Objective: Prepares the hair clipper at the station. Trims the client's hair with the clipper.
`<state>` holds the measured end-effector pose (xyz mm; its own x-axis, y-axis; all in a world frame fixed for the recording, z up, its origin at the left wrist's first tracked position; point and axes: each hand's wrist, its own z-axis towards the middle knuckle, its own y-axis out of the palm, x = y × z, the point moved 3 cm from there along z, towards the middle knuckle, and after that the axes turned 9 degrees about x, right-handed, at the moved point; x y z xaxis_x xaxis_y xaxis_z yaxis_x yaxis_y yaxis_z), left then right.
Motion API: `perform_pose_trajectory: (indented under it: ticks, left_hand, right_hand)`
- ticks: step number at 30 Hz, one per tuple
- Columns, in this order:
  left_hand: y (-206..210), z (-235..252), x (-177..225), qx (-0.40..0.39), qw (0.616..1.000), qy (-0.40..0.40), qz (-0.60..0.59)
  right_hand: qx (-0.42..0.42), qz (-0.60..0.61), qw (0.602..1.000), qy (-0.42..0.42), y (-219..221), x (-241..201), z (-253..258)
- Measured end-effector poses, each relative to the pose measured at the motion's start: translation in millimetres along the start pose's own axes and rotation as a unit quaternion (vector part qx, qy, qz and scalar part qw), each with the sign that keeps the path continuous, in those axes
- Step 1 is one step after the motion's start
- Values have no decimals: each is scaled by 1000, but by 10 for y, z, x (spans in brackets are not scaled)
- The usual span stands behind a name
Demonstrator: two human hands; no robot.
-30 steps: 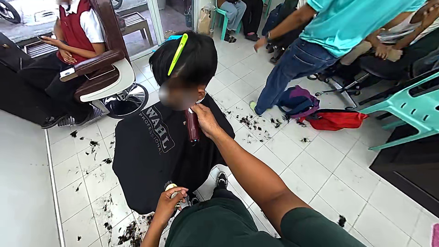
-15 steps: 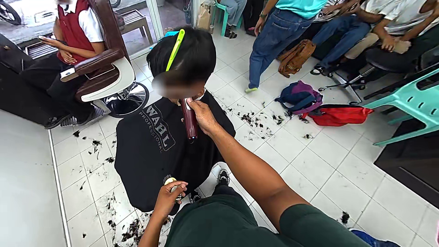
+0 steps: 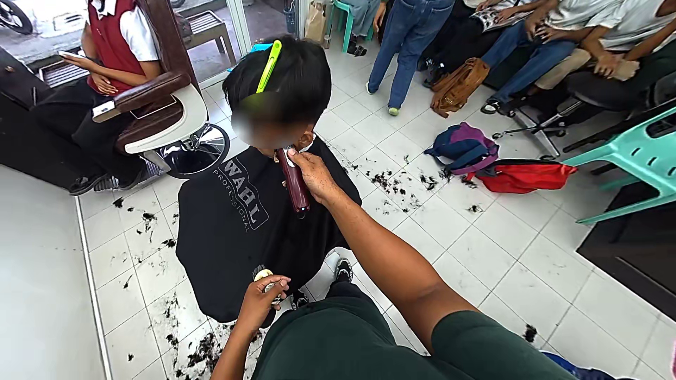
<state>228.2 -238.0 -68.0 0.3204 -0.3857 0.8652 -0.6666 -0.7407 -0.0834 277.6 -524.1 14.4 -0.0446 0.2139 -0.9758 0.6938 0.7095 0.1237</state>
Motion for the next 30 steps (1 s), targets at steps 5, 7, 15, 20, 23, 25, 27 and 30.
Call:
perform_pose_trajectory:
  ticks: [5,7,15,20,23,25,27,30]
  left_hand:
    - [20,-7,1,-3,1000,-4,-4]
    - [22,-8,12,-1,1000,-5,-2]
    - [40,-4,26,0,1000,-2,-5]
    - [32,1,10,0,1000,-1,1]
    - [30,14,1,3,1000,-2,-3]
    - [42,23,-5,3,1000,-3,-3]
    - [53,20,9,0,1000,-2,-3]
    - [69,25,41,-1,1000,-2,-4]
  right_hand:
    - [8,-18,1000,-5,-32,-8,7]
    - [6,-21,1000,0,-51,-11,13]
    - [12,-52,998,-14,-80,-37,26]
    - [-106,-62,992,-16,-158,42,-74]
    - [-78,-71,994,25,-174,111,-108]
    - [-36,-93,995,3,-154,78,-68]
    - [-14,-97,995,-19,-128,22,-21]
    - [-2,-97,995,-22,-116,-22,32]
